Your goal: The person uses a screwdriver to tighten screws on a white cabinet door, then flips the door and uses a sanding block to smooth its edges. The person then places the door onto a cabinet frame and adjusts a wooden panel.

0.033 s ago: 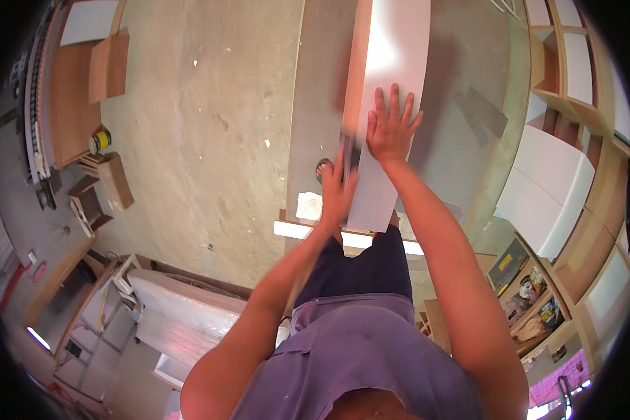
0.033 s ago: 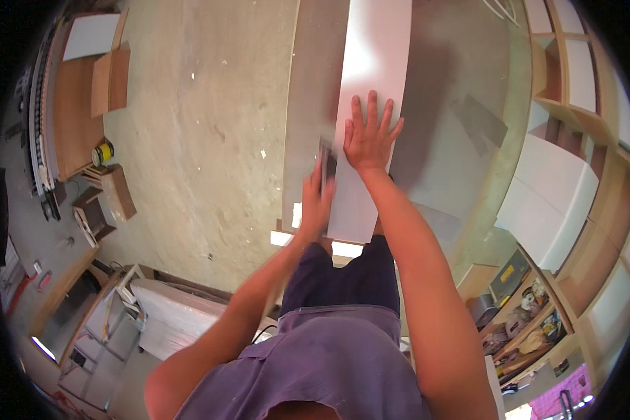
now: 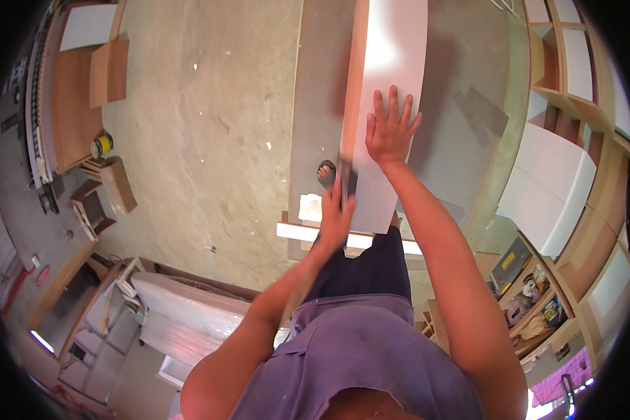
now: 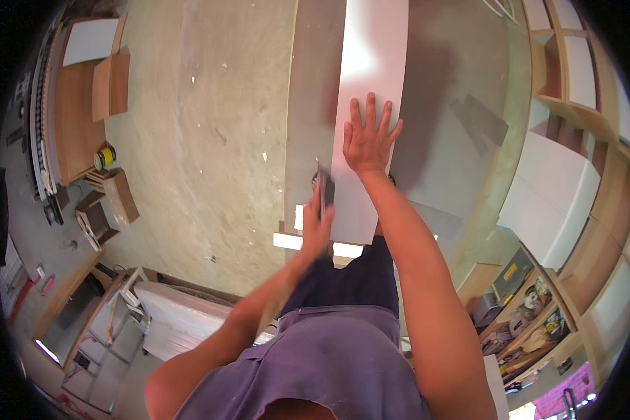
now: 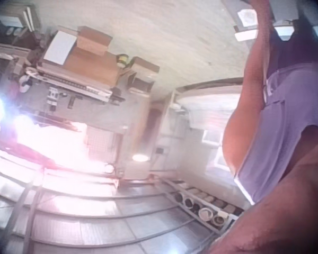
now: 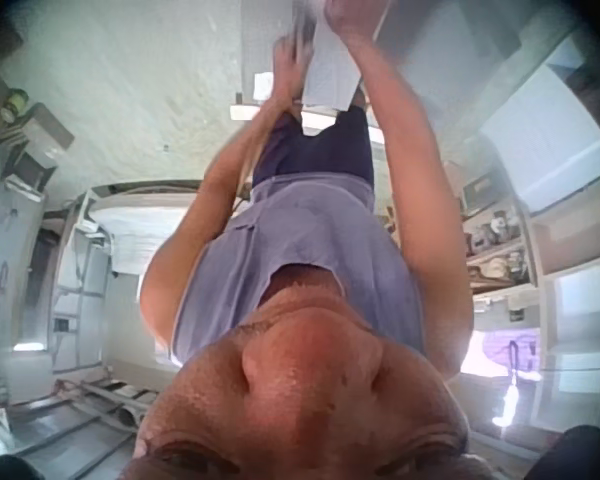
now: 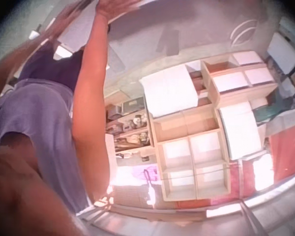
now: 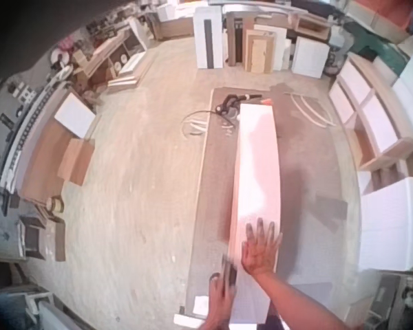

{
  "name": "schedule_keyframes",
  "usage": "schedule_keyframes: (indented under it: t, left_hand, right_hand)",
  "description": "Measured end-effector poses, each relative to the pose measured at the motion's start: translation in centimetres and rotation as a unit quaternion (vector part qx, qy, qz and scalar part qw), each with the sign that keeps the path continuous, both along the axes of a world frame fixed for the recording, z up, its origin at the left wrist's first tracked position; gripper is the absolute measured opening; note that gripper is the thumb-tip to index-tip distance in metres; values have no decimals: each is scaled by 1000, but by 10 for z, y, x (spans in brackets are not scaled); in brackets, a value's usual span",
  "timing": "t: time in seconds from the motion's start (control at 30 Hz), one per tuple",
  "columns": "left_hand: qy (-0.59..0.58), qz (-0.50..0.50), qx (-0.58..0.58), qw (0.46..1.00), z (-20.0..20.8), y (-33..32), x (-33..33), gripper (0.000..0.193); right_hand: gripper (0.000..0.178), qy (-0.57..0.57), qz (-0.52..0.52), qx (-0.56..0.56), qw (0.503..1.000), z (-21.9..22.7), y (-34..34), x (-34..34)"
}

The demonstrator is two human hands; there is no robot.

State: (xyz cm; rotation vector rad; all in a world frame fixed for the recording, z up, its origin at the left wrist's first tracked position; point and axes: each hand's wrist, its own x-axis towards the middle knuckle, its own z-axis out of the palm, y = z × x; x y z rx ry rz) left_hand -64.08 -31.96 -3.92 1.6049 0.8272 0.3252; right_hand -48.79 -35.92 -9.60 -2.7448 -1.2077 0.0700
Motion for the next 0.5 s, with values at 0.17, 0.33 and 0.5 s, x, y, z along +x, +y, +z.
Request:
schedule_keyframes:
  t: [0.17,0.33,0.5]
  left_hand:
    - [-27,40,53,997,-47,51,53,66]
    - [26,59,-4,998,-68,163,163,66]
    - [71,-12,87,994,-52,14,14,63]
  right_hand:
    - [52,27,-2,-19,999,5,19,9]
    - [54,61,13,-29,998,11,21,-4]
    - [56,53,-15,12,998,-2,19,9]
